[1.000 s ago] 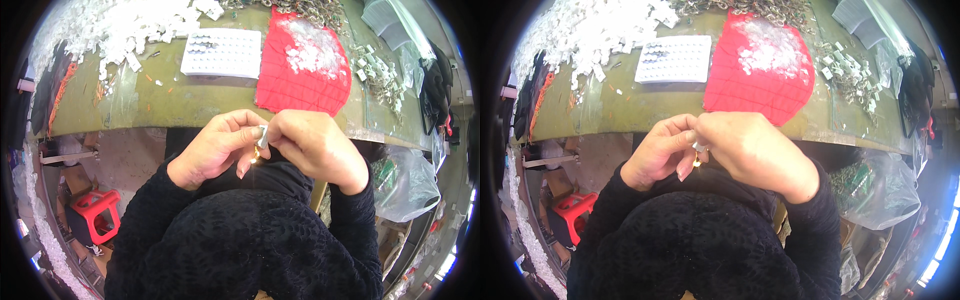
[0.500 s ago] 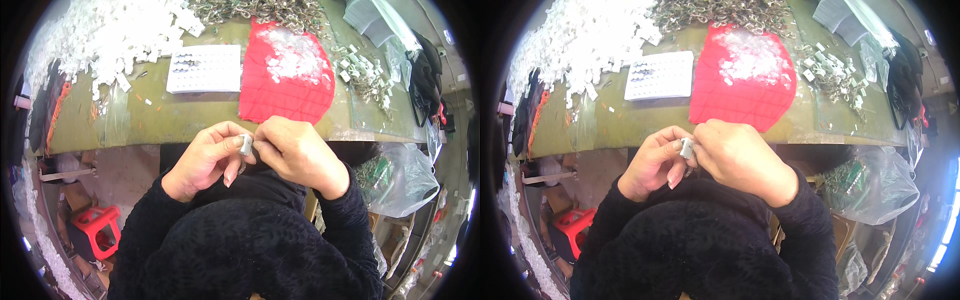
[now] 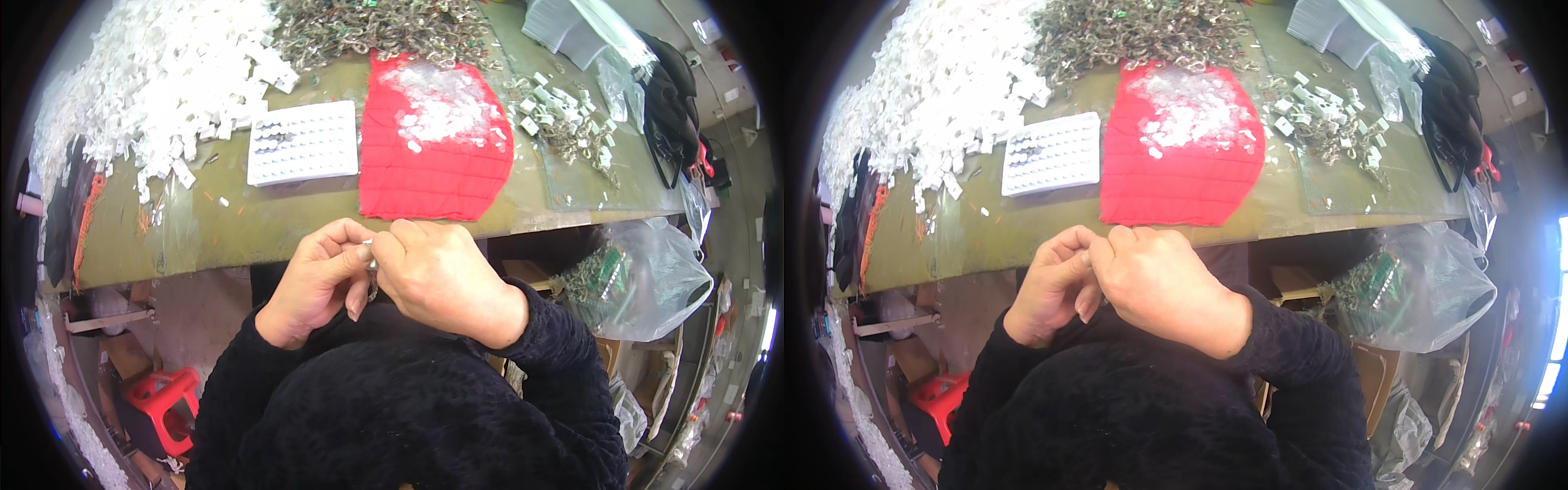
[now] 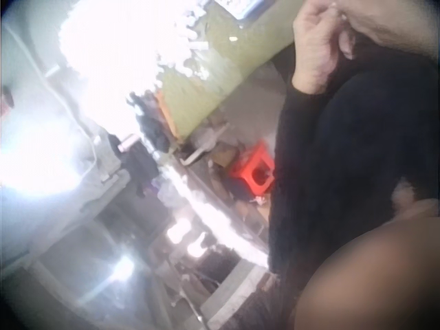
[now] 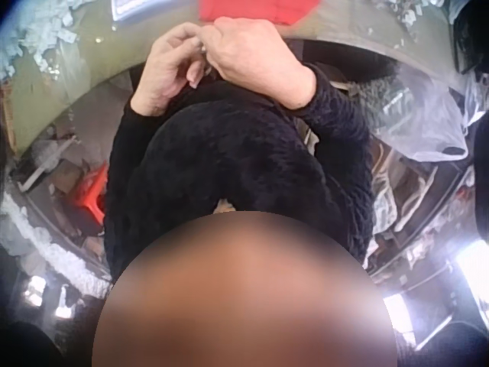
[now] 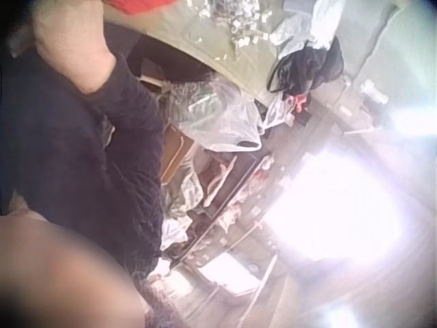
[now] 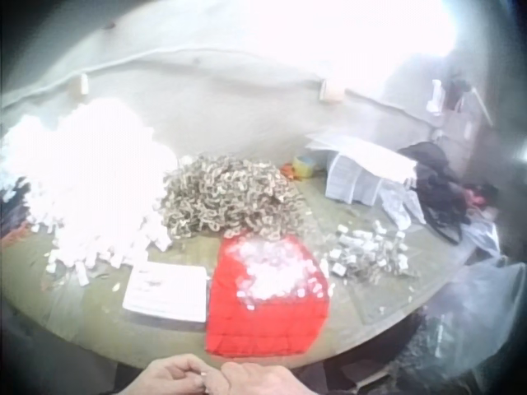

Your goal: The person repeatedly picks small white plastic housings and metal pins from a tray, inserts the pins into the housings, and places the assembled units on a red cloth. The person handles each unit one at a time, using both hands to align and press the parts together.

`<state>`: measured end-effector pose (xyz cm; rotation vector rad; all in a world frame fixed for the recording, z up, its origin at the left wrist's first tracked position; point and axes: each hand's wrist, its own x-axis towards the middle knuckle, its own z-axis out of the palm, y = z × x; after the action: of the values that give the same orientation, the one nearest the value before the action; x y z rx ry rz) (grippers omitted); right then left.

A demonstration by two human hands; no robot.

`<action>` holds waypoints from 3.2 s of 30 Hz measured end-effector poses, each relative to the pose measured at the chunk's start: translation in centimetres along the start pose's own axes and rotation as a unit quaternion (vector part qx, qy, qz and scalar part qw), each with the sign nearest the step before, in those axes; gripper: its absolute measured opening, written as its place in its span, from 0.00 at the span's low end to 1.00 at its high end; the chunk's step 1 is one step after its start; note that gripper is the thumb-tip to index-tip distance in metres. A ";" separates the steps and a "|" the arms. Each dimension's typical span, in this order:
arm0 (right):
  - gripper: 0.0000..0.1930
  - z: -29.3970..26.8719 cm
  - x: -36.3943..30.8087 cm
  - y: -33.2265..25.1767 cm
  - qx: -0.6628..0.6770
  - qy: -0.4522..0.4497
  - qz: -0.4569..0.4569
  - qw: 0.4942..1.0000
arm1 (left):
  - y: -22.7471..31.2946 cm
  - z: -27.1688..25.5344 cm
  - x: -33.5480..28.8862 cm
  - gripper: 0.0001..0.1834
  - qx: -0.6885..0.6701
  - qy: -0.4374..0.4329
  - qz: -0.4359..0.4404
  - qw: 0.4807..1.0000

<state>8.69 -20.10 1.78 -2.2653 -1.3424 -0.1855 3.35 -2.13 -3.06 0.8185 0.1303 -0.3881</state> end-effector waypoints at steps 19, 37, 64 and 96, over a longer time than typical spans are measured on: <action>0.13 -8.6 4.4 22.6 -0.146 0.167 0.224 0.949 | -0.7 -1.1 3.6 0.05 0.443 0.129 0.246 0.852; 0.16 -7.6 13.7 21.2 0.267 0.016 0.181 0.946 | -0.7 -1.6 3.5 0.04 0.496 0.110 0.298 0.808; 0.12 -3.2 3.9 2.9 0.245 -0.030 0.060 0.967 | 3.7 0.8 -0.1 0.07 0.121 0.082 0.181 0.973; 0.07 2.3 1.8 0.4 0.316 0.043 0.086 0.944 | 14.7 -15.8 -1.5 0.22 0.745 0.517 0.023 0.420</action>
<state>9.63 -17.74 0.32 -1.7848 -0.9676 0.1828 8.20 18.94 -3.30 2.8342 1.0382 0.3035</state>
